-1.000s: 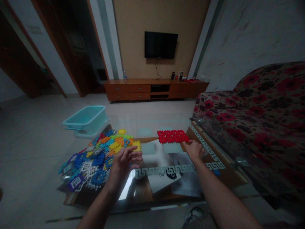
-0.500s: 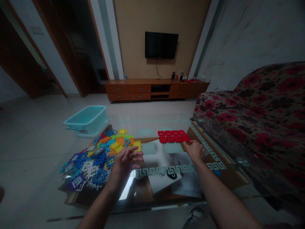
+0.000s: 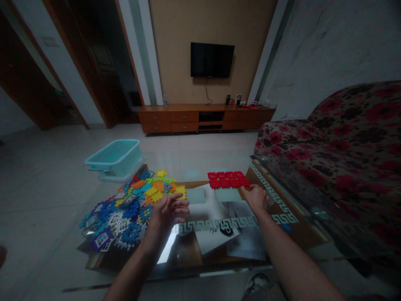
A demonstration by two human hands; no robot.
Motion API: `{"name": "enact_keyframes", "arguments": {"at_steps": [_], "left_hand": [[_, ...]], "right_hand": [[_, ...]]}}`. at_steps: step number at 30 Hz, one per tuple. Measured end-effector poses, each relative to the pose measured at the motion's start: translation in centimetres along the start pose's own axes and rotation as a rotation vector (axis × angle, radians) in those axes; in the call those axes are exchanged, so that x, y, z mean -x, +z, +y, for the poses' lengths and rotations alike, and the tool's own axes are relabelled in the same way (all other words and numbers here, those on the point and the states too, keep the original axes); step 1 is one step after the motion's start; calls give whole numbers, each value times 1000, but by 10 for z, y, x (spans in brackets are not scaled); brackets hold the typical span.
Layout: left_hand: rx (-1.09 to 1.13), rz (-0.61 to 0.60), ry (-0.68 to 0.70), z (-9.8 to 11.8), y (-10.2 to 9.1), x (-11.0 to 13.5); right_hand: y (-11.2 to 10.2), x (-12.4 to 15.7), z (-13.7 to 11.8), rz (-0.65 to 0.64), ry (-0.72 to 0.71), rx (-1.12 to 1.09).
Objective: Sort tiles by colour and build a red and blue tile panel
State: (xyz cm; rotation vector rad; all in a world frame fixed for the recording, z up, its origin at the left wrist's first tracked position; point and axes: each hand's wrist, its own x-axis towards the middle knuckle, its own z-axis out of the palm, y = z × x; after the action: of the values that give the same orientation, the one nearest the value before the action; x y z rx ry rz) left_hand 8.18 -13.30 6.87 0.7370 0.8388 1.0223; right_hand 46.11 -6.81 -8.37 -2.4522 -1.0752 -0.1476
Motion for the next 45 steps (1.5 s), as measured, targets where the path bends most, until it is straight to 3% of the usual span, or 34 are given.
{"name": "enact_keyframes", "arguments": {"at_steps": [15, 19, 23, 26, 29, 32, 36, 39, 42, 45], "left_hand": [[-73, 11, -4, -5, -7, -7], [-353, 123, 31, -3, -8, -5], [-589, 65, 162, -2, -15, 3], [-816, 19, 255, -4, -29, 6], [-1101, 24, 237, -7, -47, 2], [-1217, 57, 232, -7, -67, -5], [-1288, 79, 239, -4, -91, -13], [-1395, 77, 237, 1, -103, -17], [-1491, 111, 211, 7, -113, -18], [-1568, 167, 181, 12, -123, -18]], "right_hand": [[-2, 2, 0, 16, 11, -53], [-8, 3, 1, 35, 27, -105], [-20, 6, -1, 53, 19, -167], [-33, 10, -9, 73, -6, -213], [-49, 16, -22, 84, -44, -254], [-65, 24, -39, 60, -100, -294], [-84, 46, -58, -10, -198, -349], [-97, 78, -73, -111, -295, -376], [-111, 124, -92, -364, -479, -312], [-123, 169, -112, -606, -800, -200]]}}
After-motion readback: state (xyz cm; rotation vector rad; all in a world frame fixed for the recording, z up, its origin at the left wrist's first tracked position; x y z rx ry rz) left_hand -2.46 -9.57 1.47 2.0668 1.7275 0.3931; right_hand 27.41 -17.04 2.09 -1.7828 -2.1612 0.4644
